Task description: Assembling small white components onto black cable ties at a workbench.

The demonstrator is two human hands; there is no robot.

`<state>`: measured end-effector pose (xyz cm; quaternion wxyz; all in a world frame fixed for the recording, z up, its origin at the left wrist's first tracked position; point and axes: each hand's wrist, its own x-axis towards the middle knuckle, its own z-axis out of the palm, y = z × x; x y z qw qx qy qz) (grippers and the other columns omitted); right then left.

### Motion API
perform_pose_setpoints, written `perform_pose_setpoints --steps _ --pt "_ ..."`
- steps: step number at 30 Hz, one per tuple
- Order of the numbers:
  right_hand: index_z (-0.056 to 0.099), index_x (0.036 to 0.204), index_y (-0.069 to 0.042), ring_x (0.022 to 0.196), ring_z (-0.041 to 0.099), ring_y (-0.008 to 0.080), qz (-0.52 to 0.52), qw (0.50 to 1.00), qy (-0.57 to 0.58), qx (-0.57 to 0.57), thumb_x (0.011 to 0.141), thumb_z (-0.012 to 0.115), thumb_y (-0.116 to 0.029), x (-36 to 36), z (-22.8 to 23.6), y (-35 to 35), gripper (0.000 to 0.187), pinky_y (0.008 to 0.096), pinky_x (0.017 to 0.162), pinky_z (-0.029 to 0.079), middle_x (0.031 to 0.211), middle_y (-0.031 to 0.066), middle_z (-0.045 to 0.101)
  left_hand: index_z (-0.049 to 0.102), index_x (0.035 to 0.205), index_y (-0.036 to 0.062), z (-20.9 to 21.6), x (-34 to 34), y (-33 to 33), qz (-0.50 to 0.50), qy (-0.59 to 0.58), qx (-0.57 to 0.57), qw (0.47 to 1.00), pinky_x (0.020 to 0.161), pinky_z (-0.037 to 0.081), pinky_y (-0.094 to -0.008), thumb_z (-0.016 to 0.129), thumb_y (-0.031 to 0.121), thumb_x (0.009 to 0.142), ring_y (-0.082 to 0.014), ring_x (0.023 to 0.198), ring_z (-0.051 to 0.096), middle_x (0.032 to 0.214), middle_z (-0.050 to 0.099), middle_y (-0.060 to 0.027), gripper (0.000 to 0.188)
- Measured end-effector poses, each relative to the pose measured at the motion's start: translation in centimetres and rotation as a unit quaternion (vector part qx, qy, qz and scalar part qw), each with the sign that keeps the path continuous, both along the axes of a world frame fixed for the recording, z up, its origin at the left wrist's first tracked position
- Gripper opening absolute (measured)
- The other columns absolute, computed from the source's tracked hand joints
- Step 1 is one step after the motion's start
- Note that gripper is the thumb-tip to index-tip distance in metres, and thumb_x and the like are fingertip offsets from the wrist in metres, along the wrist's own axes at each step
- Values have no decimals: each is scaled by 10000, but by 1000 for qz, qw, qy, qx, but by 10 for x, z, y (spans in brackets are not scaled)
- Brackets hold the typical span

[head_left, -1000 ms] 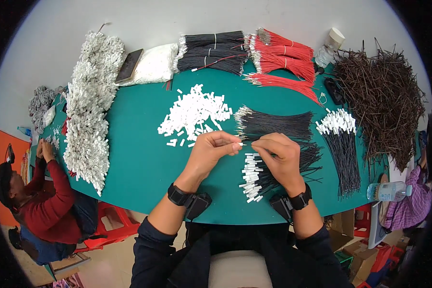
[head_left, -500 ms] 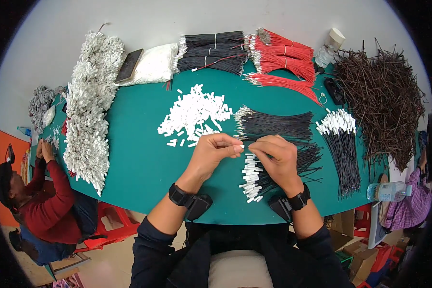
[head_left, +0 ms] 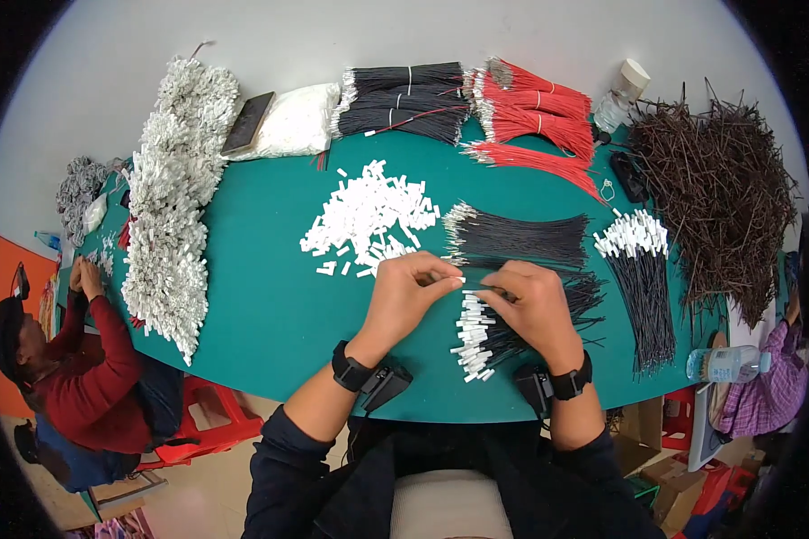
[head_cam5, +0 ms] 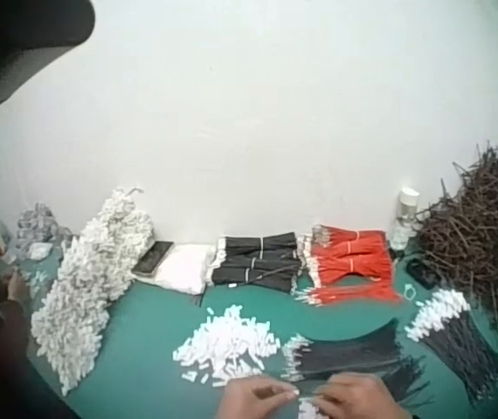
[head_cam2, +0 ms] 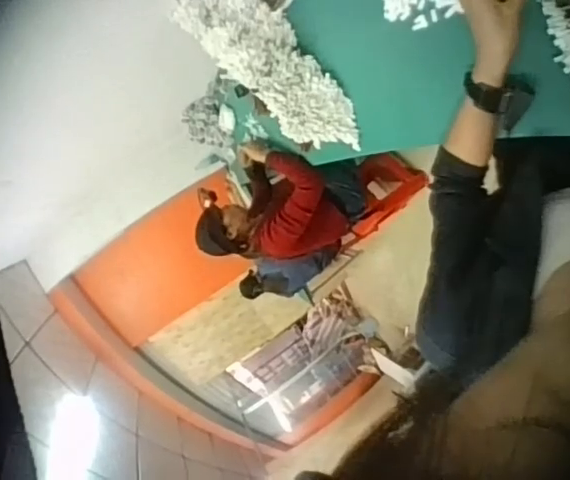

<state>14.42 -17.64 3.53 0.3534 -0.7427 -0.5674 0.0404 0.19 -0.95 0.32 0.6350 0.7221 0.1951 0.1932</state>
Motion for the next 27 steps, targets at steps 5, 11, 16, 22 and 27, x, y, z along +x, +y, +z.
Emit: perform_pose_setpoints --steps 5,11,16,22,27 --pt "721 873 -4 638 630 301 -32 995 -42 -88 782 825 -102 11 2 -11 170 384 586 492 770 124 661 775 985 35 -1 2 -7 -34 24 142 989 705 537 -283 837 65 806 -141 774 677 879 743 -68 192" --pt "726 903 -8 756 648 318 -68 996 -52 -15 786 798 -75 14 -10 -2 153 409 677 519 822 123 653 771 958 58 2 4 -4 -35 -78 285 955 807 528 -357 852 65 756 -235 898 652 940 716 -66 217" --pt "726 911 -12 859 645 313 -66 996 -59 2 776 778 -34 12 -17 9 147 415 743 530 869 114 648 755 944 66 -1 -6 24 115 18 403 908 888 485 -404 841 42 717 -295 1002 582 982 666 -68 243" --pt "724 899 -15 861 638 302 -64 995 -76 14 771 773 -20 17 -30 14 137 408 740 532 855 102 638 742 918 71 -4 -2 26 123 58 442 887 856 482 -408 840 28 702 -309 990 545 984 611 -73 241" --pt "713 874 -13 850 628 302 -55 995 -86 16 782 757 -19 18 -32 16 102 407 739 531 857 100 637 732 892 66 -6 -2 28 109 60 448 885 860 476 -412 835 19 701 -312 1004 539 984 608 -73 222"
